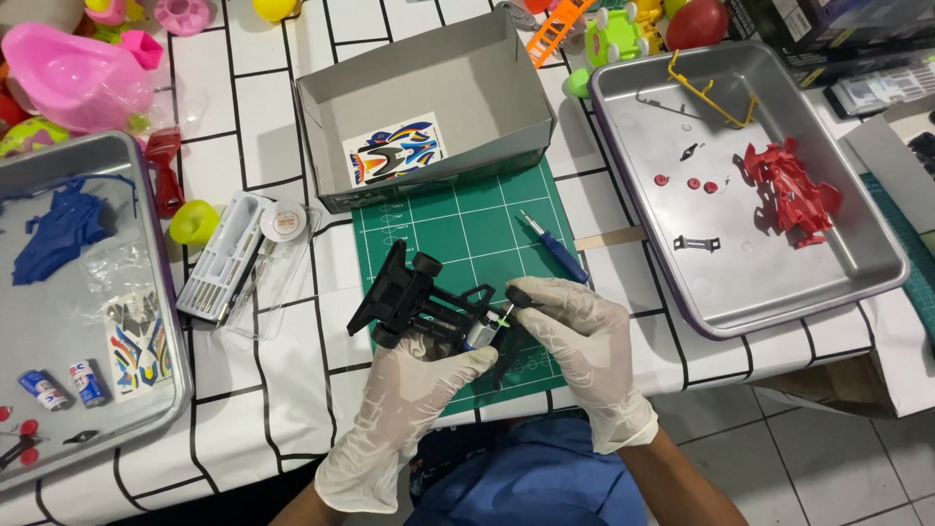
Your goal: The person assembles a remote control car on a green cutting mat. They attach wheels to the black chassis, then fit the red body shell onto the frame. Finally, they use a screwdriver to secure the body shell to the chassis.
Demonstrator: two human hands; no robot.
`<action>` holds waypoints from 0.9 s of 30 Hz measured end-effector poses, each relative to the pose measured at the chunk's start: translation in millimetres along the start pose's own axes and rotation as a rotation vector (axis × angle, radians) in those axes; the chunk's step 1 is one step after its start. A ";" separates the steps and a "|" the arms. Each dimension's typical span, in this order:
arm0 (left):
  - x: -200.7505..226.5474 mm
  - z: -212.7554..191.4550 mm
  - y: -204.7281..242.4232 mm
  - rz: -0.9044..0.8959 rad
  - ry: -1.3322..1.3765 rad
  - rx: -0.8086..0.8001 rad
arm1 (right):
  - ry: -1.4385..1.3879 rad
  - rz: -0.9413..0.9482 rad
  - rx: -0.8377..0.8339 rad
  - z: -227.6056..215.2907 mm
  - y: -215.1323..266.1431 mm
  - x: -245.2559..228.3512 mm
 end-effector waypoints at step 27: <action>-101.5 -34.6 -19.8 -0.704 1.417 -0.638 | 0.482 -0.475 -0.276 42.9 3.8 -30.9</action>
Point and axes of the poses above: each hand's wrist, its own y-axis away from the middle knuckle, its own z-axis out of the palm, x = y × z, the point moved 8 cm from there along -y, towards the middle knuckle, and after that the axes turned 6 degrees about x, right-handed, at the moved point
